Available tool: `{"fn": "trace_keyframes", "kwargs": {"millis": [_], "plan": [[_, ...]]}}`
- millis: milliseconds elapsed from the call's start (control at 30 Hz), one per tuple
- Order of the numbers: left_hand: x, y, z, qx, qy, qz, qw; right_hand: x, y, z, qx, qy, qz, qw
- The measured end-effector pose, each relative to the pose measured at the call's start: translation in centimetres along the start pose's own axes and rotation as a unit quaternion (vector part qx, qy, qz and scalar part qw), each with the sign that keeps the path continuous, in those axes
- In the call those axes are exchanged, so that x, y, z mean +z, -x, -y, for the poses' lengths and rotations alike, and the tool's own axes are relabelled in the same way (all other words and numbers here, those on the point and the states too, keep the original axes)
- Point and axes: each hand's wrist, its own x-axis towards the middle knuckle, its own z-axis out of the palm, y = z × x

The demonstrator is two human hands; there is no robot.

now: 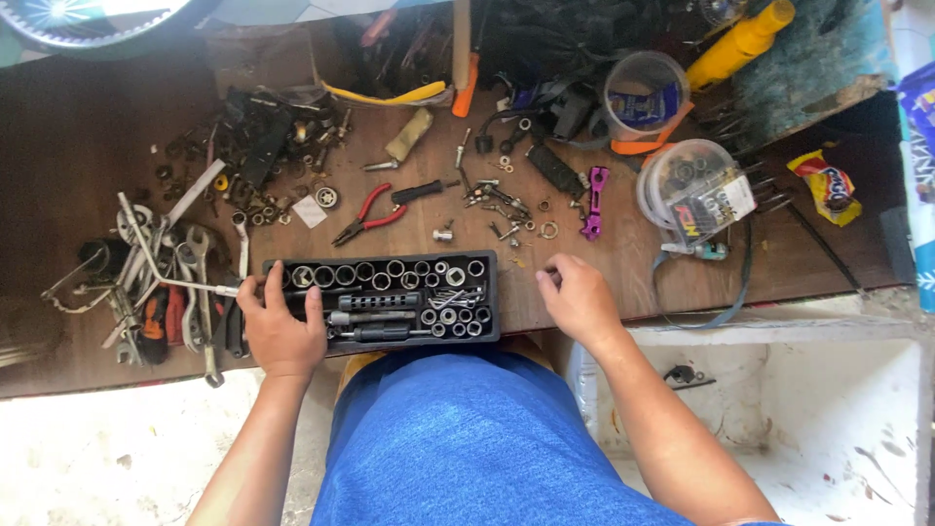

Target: Organize various socket wrench pieces and other mechanical tools on a workbench and into a yellow toolbox.

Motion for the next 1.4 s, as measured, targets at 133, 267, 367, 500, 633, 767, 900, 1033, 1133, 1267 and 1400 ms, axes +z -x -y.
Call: {"fn": "trace_keyframes", "kwargs": {"millis": [133, 267, 367, 500, 633, 767, 900, 1033, 1133, 1267, 1400], "plan": [[0.0, -0.1, 0.0, -0.007, -0.004, 0.01, 1.0, -0.1, -0.3, -2.7, -0.005, -0.034, -0.065, 0.997], [0.1, 0.2, 0.2, -0.007, 0.007, 0.011, 1.0, -0.9, -1.0, -3.8, -0.011, -0.015, -0.152, 0.988], [0.3, 0.1, 0.4, 0.004, 0.01, 0.001, 1.0, -2.0, -2.4, -3.1, -0.025, -0.005, -0.23, 0.973], [0.3, 0.2, 0.6, 0.006, 0.01, -0.004, 1.0, -2.1, -4.6, -4.3, -0.101, 0.112, -0.288, 0.946], [0.3, 0.1, 0.4, -0.003, 0.008, -0.005, 1.0, -0.5, -6.1, -8.0, 0.084, -0.066, -0.218, 0.97], [0.2, 0.2, 0.1, -0.013, 0.01, -0.006, 1.0, -0.6, -5.4, -10.8, 0.159, -0.49, -0.144, 0.845], [0.0, 0.0, -0.2, -0.016, 0.008, -0.008, 1.0, -1.3, -3.3, -9.2, 0.133, -0.624, -0.098, 0.764], [-0.3, -0.1, -0.4, -0.013, 0.004, -0.014, 1.0, -1.0, -2.1, -7.7, 0.107, -0.458, -0.165, 0.867], [-0.2, 0.1, -0.4, -0.013, 0.012, -0.013, 1.0, -0.8, -1.3, -6.6, 0.137, -0.122, -0.208, 0.961], [-0.3, 0.2, -0.3, -0.013, 0.012, -0.01, 1.0, -0.5, -1.0, -5.3, 0.042, 0.003, -0.222, 0.974], [-0.2, 0.0, -0.3, -0.01, 0.012, -0.008, 1.0, -0.7, -1.0, -4.5, 0.04, 0.07, -0.207, 0.975]]}}
